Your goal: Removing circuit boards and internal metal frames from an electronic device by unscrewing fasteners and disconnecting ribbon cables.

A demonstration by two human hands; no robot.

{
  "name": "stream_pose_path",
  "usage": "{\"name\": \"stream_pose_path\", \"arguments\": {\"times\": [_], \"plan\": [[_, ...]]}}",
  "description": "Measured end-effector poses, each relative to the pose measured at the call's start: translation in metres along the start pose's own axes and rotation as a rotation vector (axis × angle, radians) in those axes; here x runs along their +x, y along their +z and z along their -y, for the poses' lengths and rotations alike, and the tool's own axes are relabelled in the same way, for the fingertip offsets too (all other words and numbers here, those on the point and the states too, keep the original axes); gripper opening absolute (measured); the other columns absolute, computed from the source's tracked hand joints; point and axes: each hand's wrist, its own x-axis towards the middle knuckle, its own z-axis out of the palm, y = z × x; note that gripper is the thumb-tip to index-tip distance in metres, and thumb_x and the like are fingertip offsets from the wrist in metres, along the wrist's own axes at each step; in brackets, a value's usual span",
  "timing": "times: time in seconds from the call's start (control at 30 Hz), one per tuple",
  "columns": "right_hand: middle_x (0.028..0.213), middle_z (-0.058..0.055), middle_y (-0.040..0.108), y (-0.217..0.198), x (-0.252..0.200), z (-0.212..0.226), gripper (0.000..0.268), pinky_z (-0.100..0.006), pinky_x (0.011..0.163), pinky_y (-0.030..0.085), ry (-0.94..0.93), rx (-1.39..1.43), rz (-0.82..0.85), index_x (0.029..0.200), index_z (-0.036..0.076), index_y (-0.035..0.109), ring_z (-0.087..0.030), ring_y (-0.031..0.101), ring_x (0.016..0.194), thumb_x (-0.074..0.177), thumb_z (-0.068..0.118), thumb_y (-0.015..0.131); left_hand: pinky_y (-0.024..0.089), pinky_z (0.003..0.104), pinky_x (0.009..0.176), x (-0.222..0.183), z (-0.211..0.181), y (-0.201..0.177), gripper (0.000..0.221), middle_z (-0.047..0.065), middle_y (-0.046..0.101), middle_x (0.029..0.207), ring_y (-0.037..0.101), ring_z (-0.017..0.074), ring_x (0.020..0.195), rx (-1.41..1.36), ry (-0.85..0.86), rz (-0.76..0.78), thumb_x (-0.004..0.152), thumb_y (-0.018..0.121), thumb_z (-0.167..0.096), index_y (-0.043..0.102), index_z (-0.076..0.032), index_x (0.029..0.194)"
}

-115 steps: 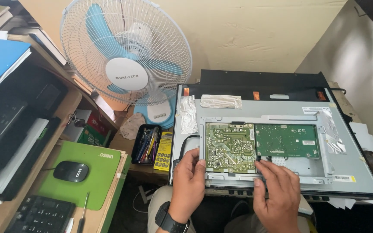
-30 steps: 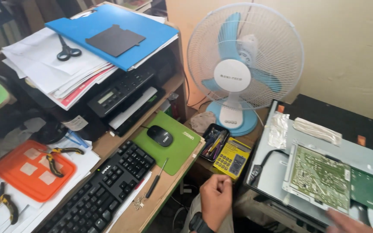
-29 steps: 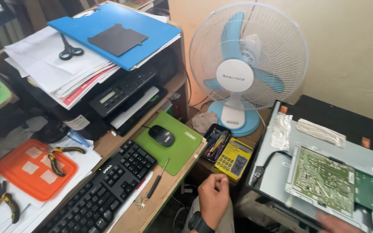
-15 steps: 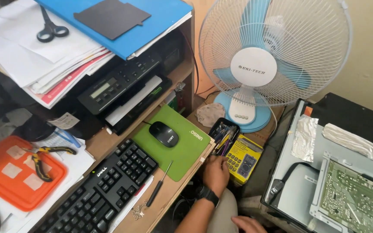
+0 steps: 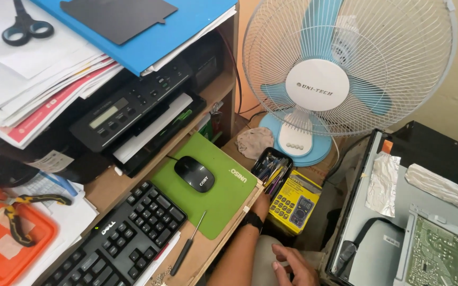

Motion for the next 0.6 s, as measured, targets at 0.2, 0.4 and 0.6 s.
{"name": "stream_pose_path", "arguments": {"times": [0.2, 0.4, 0.6], "plan": [[0.137, 0.017, 0.089, -0.001, 0.007, -0.011, 0.039, -0.025, 0.097, 0.068, 0.026, 0.043, 0.035, 0.138, 0.033, 0.093, -0.004, 0.084, 0.12, 0.103, 0.037, 0.077, 0.045, 0.087, 0.115, 0.02, -0.005, 0.026, 0.047, 0.016, 0.082, 0.147, 0.071, 0.0503, 0.138, 1.795, 0.636, 0.134, 0.109, 0.066, -0.02, 0.079, -0.022, 0.154], [0.131, 0.01, 0.09, 0.001, 0.007, -0.026, 0.036, -0.028, 0.097, 0.065, 0.034, 0.103, 0.024, 0.132, 0.027, 0.098, -0.007, 0.084, 0.116, 0.102, 0.034, 0.079, 0.053, 0.074, 0.114, 0.018, -0.04, 0.018, 0.05, 0.015, 0.073, 0.157, 0.066, 0.043, 0.142, 2.336, 0.656, 0.635, 0.114, 0.067, -0.038, 0.073, -0.02, 0.16], [0.127, 0.018, 0.095, 0.001, 0.006, -0.03, 0.034, -0.022, 0.094, 0.063, 0.011, 0.004, -0.009, 0.123, 0.033, 0.101, -0.001, 0.086, 0.11, 0.1, 0.04, 0.077, 0.05, 0.073, 0.119, 0.034, -0.009, 0.032, 0.059, 0.019, 0.068, 0.165, 0.061, 0.0454, 0.149, 2.368, 0.577, 0.411, 0.118, 0.057, -0.042, 0.061, -0.017, 0.171]]}}
